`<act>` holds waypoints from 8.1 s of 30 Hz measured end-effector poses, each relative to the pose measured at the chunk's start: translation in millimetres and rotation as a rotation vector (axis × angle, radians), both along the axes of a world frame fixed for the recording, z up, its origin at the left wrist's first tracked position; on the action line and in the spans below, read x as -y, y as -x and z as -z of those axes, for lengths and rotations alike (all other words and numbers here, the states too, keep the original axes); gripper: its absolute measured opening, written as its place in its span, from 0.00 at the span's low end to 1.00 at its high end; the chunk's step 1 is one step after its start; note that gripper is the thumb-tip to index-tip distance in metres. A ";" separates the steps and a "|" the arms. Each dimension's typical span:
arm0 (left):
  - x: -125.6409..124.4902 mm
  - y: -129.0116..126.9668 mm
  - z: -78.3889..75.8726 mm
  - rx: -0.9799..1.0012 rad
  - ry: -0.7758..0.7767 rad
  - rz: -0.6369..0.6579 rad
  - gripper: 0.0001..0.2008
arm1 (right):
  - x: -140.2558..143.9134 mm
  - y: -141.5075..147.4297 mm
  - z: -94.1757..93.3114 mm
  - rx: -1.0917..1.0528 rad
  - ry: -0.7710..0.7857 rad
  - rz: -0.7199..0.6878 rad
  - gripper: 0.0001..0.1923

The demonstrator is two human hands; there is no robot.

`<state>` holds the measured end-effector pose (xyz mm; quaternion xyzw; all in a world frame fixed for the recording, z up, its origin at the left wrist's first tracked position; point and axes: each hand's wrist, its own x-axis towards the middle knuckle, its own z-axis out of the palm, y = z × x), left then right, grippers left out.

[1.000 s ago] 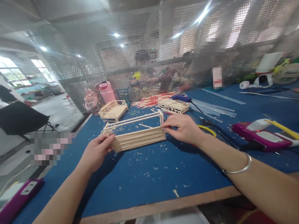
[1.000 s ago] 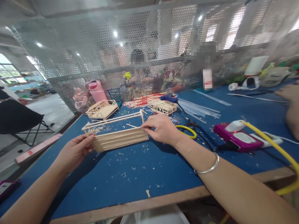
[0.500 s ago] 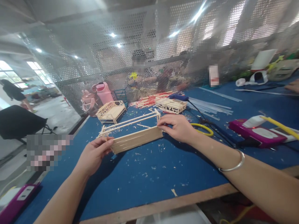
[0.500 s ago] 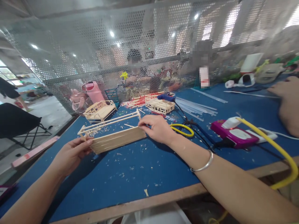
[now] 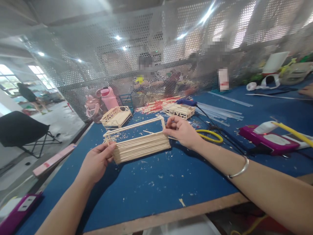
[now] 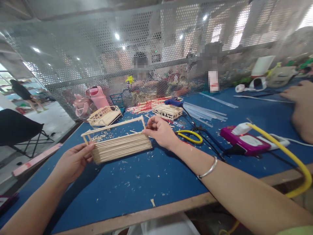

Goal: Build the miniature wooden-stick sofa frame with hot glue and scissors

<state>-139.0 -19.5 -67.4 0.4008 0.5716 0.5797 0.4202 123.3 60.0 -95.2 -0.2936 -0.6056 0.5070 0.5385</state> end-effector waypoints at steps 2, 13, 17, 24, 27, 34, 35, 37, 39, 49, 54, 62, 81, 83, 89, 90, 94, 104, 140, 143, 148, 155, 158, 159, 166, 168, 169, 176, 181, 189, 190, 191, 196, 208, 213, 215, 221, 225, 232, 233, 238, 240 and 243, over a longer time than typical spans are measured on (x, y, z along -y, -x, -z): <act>0.2 -1.5 -3.2 0.011 0.027 -0.013 0.23 | -0.5 0.1 -0.2 -0.037 0.034 -0.040 0.15; -4.9 -3.6 -10.0 0.052 0.091 -0.021 0.13 | -1.5 -0.6 -1.6 -0.172 0.183 -0.147 0.18; -4.5 -5.1 -10.0 0.064 0.094 -0.028 0.10 | -0.6 1.1 -2.7 -0.145 0.207 -0.126 0.17; -0.8 -4.0 -9.3 0.033 0.089 0.029 0.11 | 2.2 2.4 -2.6 -0.151 0.255 -0.122 0.18; 1.0 -4.6 -9.8 0.017 0.074 0.041 0.13 | 2.5 2.9 -1.8 -0.146 0.243 -0.122 0.18; 3.0 -7.0 -8.4 0.046 0.040 0.064 0.15 | 1.2 4.0 2.3 -0.093 0.146 -0.083 0.19; 2.7 -7.3 -7.8 0.046 0.031 0.060 0.15 | 1.0 4.5 3.0 -0.079 0.122 -0.064 0.19; 1.5 -7.6 -6.0 0.037 0.014 0.053 0.16 | 0.8 5.3 3.8 -0.057 0.086 -0.030 0.18; 0.9 -7.0 -4.1 0.010 0.008 0.039 0.18 | 1.0 5.9 3.5 -0.042 0.070 -0.009 0.18; 14.4 -32.1 -17.3 -1.107 -0.560 -0.437 0.09 | 1.2 4.4 0.3 -0.087 0.060 -0.078 0.18; -13.7 -97.4 -19.0 -1.436 -0.437 0.183 0.11 | 1.1 2.9 -0.3 -0.122 0.082 -0.088 0.21; -32.4 -118.6 -14.7 -1.400 -0.359 0.253 0.13 | 4.5 5.6 -4.8 -0.016 0.156 -0.023 0.20; -33.0 -103.7 -7.8 -1.220 -0.869 0.058 0.12 | 32.9 -78.3 -17.6 1.504 -0.035 0.386 0.25; -22.2 -101.8 -10.3 -1.139 -0.896 0.031 0.13 | 36.4 -77.9 -18.8 1.411 0.011 0.464 0.30; 0.7 -106.3 -18.6 -0.717 -0.609 0.088 0.14 | 63.1 -59.3 -20.6 0.791 -0.013 0.284 0.26; 1.6 -107.3 -19.7 -0.652 -0.561 0.108 0.14 | 69.3 -53.9 -20.8 0.734 -0.064 0.247 0.27; 1.5 -108.6 -22.7 -0.491 -0.487 0.162 0.13 | 88.8 -33.5 -23.6 0.689 -0.223 0.123 0.30; 6.9 -109.2 -24.2 -0.521 -0.559 0.283 0.12 | 88.6 -26.1 -21.2 0.789 -0.590 0.253 0.25; 5.2 -110.7 -14.6 -0.622 -0.779 0.299 0.10 | 92.7 -18.3 -25.0 0.830 -0.504 0.440 0.10; 6.6 -111.3 -14.2 -0.617 -0.793 0.272 0.09 | 93.2 -17.2 -24.7 0.839 -0.513 0.446 0.10; 8.7 -113.1 -14.3 -0.629 -0.832 0.215 0.08 | 95.4 -17.9 -25.8 0.910 -0.569 0.458 0.13; 11.8 -114.1 -13.7 -0.693 -0.861 0.172 0.09 | 97.7 -15.9 -27.9 0.990 -0.636 0.529 0.11; 13.7 -113.4 -13.2 -0.725 -0.875 0.151 0.09 | 97.4 -14.7 -29.5 0.986 -0.594 0.536 0.09; 13.5 -113.2 -12.9 -0.728 -0.878 0.146 0.09 | 96.8 -14.7 -30.2 0.999 -0.554 0.523 0.08; 3.9 -113.2 -10.2 -0.675 -0.809 0.139 0.07 | 87.7 -17.3 -28.9 0.983 -0.360 0.394 0.08; 2.5 -113.1 -9.9 -0.644 -0.770 0.160 0.07 | 86.7 -17.2 -26.8 0.951 -0.433 0.399 0.08; 2.4 -112.9 -9.9 -0.631 -0.755 0.173 0.08 | 86.7 -17.1 -26.2 0.949 -0.475 0.404 0.09; 4.1 -113.0 -10.6 -0.563 -0.737 0.262 0.12 | 89.6 -22.6 -29.5 1.048 -0.649 0.444 0.10; 4.4 -116.1 -7.5 -0.476 -0.710 0.318 0.11 | 91.2 -28.3 -33.1 1.074 -0.666 0.434 0.09; 1.5 -116.8 1.6 -0.411 -0.755 0.233 0.08 | 95.0 -28.7 -33.8 1.108 -0.643 0.425 0.11; 1.4 -116.6 1.7 -0.412 -0.754 0.235 0.08 | 95.1 -28.2 -33.3 1.108 -0.644 0.428 0.11; 1.6 -116.4 1.4 -0.410 -0.752 0.235 0.08 | 95.1 -27.7 -32.9 1.107 -0.647 0.432 0.11; 3.0 -116.6 -1.0 -0.423 -0.765 0.233 0.07 | 93.9 -27.6 -31.3 1.104 -0.685 0.475 0.10; 8.6 -119.2 -3.0 -0.460 -0.733 0.285 0.09 | 96.6 -20.8 -30.8 1.035 -0.557 0.456 0.10; 5.7 -119.8 -3.0 -0.545 -0.697 0.218 0.09 | 96.9 -24.1 -32.5 1.194 -0.368 0.432 0.03; 3.5 -120.8 -1.2 -0.570 -0.682 0.207 0.09 | 90.5 -27.7 -33.5 1.222 -0.305 0.435 0.05; -0.1 -120.7 3.8 -0.908 -0.732 0.289 0.11 | 36.1 -54.2 -33.1 1.563 0.051 0.506 0.22; 0.3 -120.0 6.4 -1.086 -0.719 0.382 0.17 | 2.1 -68.8 -42.6 1.752 0.147 0.309 0.21; -1.4 -114.3 13.5 -1.186 -0.739 0.328 0.18 | 14.3 -42.9 -80.7 1.453 -0.239 0.048 0.18; -2.3 -113.3 14.1 -1.192 -0.762 0.305 0.18 | 19.9 -34.9 -80.8 1.320 -0.267 -0.129 0.18; -13.6 -100.4 3.5 -1.222 -0.859 0.268 0.16 | 25.2 -9.5 -62.3 1.008 -0.227 -0.387 0.10; -20.4 -82.7 -9.1 -1.197 -0.869 0.229 0.15 | 15.4 -10.6 -50.6 0.912 -0.191 -0.311 0.11; -32.4 -39.4 -25.7 -0.969 -0.595 -0.176 0.13 | -2.3 -17.7 -30.8 0.676 -0.081 -0.195 0.15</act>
